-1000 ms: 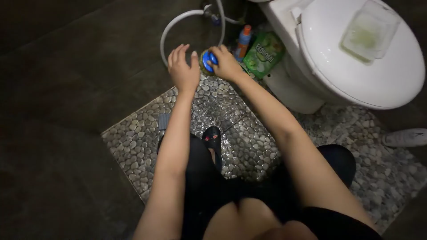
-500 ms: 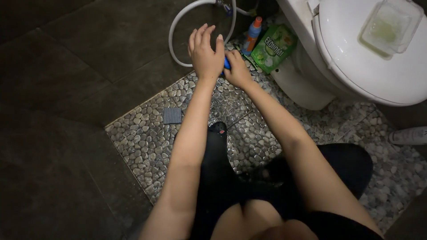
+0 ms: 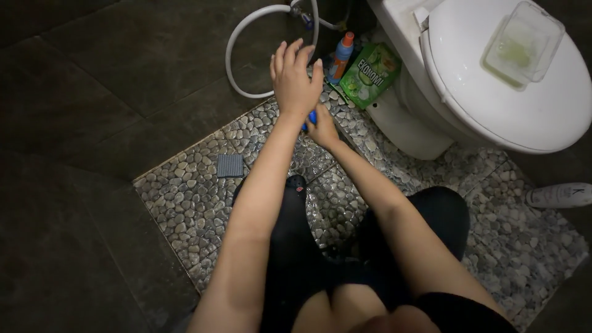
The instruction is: The person scrubs the pebble-tiled bathroom floor and lower wall tiles using a blue-handled scrub brush. They repeatedly dip the brush into a container of soapy water on the toilet lid, scrub the floor and wall, and rinse the brush with a handheld bidet sprayer.
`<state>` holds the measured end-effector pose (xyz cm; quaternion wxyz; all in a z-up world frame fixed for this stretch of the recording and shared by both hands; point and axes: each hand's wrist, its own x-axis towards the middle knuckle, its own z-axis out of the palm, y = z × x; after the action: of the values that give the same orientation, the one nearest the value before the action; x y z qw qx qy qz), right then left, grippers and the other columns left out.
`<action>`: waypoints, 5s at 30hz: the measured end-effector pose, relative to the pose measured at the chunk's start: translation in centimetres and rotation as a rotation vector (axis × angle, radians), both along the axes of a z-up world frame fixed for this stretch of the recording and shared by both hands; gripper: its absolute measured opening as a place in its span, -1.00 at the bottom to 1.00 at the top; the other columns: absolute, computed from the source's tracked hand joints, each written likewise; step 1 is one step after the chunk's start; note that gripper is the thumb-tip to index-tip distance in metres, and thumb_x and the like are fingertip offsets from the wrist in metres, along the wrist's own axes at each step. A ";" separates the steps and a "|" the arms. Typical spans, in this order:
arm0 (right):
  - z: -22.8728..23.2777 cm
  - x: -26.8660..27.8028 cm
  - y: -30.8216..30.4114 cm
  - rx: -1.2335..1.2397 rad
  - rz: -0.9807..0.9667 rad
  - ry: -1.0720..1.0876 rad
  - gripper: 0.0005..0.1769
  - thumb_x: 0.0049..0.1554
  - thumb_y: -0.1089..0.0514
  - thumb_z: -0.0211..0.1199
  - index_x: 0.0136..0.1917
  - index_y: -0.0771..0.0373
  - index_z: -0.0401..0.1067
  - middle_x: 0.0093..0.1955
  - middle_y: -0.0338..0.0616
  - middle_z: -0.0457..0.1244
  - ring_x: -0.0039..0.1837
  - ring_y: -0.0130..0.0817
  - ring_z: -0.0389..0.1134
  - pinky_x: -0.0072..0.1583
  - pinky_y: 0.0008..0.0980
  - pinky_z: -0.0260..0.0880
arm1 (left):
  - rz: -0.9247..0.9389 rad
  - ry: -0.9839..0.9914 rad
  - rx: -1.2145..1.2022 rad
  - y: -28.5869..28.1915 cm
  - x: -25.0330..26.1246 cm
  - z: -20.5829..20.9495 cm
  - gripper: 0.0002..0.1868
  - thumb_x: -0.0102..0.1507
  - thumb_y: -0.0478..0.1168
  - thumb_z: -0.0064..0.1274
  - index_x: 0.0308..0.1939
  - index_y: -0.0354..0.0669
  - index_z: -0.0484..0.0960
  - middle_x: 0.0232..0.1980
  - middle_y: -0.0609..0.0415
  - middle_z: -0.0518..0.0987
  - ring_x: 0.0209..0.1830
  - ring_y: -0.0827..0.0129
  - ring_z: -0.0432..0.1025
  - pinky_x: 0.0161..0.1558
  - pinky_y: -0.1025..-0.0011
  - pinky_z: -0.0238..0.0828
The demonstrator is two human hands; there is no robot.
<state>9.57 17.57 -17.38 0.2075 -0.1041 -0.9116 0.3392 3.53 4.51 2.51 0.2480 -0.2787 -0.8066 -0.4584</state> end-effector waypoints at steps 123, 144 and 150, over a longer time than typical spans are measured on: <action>-20.6 -3.4 5.4 -1.414 -0.102 -0.272 -0.12 0.17 -0.13 0.32 0.61 0.07 0.01 0.46 0.02 0.21 0.38 -0.22 0.28 0.27 -0.27 0.38 | -0.242 -1.554 0.610 5.7 -2.8 -45.5 -0.69 0.19 -0.20 0.23 -0.01 -0.21 0.64 -0.23 0.09 0.56 -0.35 0.38 0.40 -0.37 0.37 0.28; -16.2 15.0 -1.5 -1.095 -0.490 -0.249 -0.51 -0.04 0.01 0.41 0.12 0.26 0.49 -0.08 -0.21 0.40 -0.10 -0.37 0.39 -0.03 -0.27 0.42 | 0.144 -1.336 -0.355 0.1 7.0 -36.9 -0.33 0.19 0.19 -0.08 0.07 -0.30 0.68 0.24 -0.32 0.57 0.27 -0.11 0.46 0.27 0.12 0.35; -15.8 16.9 -3.5 -0.883 -0.702 -0.282 -0.63 -0.17 0.13 0.43 -0.11 0.36 0.50 -0.13 -0.10 0.41 -0.12 -0.33 0.37 -0.05 -0.23 0.40 | 0.118 -1.294 -0.324 0.8 9.8 -35.9 -0.34 0.21 0.19 -0.12 0.02 -0.32 0.71 0.17 -0.35 0.59 0.24 -0.17 0.47 0.26 0.07 0.34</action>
<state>26.45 14.11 -33.16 0.1209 -0.5209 -0.6138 0.5808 13.35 5.32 -33.38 -0.3062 0.0634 -0.8653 -0.3918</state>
